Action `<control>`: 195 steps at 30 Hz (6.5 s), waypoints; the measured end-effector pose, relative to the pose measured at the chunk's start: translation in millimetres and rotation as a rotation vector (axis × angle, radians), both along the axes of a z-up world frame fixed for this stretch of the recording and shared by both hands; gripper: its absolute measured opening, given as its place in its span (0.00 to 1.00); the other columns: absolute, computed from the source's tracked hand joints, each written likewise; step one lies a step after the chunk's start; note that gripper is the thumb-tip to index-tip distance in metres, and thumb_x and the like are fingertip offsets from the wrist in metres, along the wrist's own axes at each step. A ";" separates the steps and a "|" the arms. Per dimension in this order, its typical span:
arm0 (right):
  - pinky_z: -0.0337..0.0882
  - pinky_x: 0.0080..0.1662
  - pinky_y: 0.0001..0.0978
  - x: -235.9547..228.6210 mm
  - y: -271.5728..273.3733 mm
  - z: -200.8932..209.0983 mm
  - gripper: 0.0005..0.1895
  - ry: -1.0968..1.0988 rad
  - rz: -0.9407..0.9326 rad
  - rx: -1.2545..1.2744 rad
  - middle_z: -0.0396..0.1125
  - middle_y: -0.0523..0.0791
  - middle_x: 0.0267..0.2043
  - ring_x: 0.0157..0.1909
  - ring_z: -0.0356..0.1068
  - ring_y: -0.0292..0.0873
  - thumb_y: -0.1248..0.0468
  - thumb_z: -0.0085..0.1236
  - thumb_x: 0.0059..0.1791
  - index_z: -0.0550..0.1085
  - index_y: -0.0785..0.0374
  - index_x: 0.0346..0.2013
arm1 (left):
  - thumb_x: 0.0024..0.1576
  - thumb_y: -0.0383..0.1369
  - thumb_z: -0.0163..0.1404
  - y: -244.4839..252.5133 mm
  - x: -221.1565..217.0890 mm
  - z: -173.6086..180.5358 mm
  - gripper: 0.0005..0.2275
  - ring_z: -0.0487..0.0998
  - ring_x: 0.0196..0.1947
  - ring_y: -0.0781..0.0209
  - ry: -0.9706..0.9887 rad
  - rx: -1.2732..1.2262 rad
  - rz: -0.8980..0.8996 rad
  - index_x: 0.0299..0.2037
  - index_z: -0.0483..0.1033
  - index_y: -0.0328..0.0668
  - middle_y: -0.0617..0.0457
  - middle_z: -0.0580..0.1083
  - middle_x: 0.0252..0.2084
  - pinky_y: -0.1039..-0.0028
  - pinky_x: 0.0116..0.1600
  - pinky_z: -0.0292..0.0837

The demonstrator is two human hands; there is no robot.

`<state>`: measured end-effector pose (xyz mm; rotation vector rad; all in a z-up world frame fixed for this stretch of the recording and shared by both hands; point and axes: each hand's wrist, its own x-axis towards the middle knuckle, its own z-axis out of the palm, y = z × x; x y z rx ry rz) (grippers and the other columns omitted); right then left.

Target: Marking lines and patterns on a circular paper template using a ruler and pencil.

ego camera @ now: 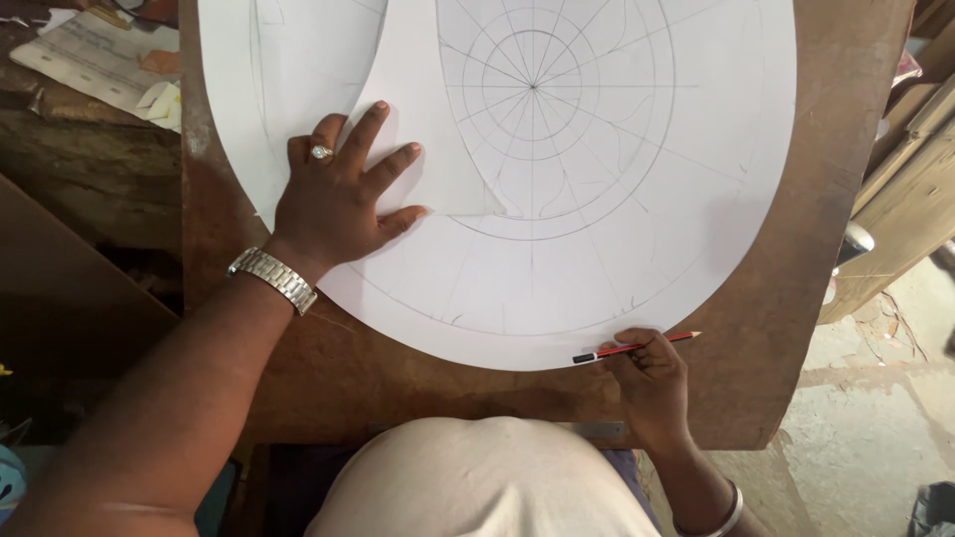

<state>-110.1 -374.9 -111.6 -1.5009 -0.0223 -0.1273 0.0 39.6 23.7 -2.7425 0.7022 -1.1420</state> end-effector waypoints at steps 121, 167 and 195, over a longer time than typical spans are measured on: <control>0.71 0.41 0.20 43.6 4.7 8.0 0.07 0.007 -0.142 -0.393 0.71 0.43 0.36 0.38 0.71 0.30 0.78 0.59 0.51 0.73 0.69 0.43 | 0.57 0.70 0.49 -45.8 39.1 -15.3 0.44 0.34 0.74 0.20 0.295 -0.163 0.248 0.78 0.43 0.68 0.31 0.39 0.77 0.13 0.65 0.28; 0.74 0.44 0.32 161.2 109.5 103.4 0.08 -0.793 0.227 -0.695 0.73 0.52 0.35 0.37 0.76 0.46 0.64 0.57 0.63 0.71 0.68 0.46 | 0.58 0.65 0.43 -36.4 31.8 -42.7 0.39 0.64 0.64 0.45 0.152 -0.120 0.236 0.76 0.51 0.58 0.45 0.64 0.66 0.41 0.64 0.56; 0.74 0.44 0.32 160.1 108.9 102.4 0.06 -0.825 0.221 -0.744 0.73 0.51 0.34 0.36 0.75 0.44 0.67 0.57 0.62 0.70 0.67 0.45 | 0.58 0.62 0.47 -37.4 28.7 -46.9 0.38 0.64 0.62 0.49 0.122 -0.140 0.204 0.75 0.52 0.55 0.49 0.67 0.63 0.51 0.61 0.59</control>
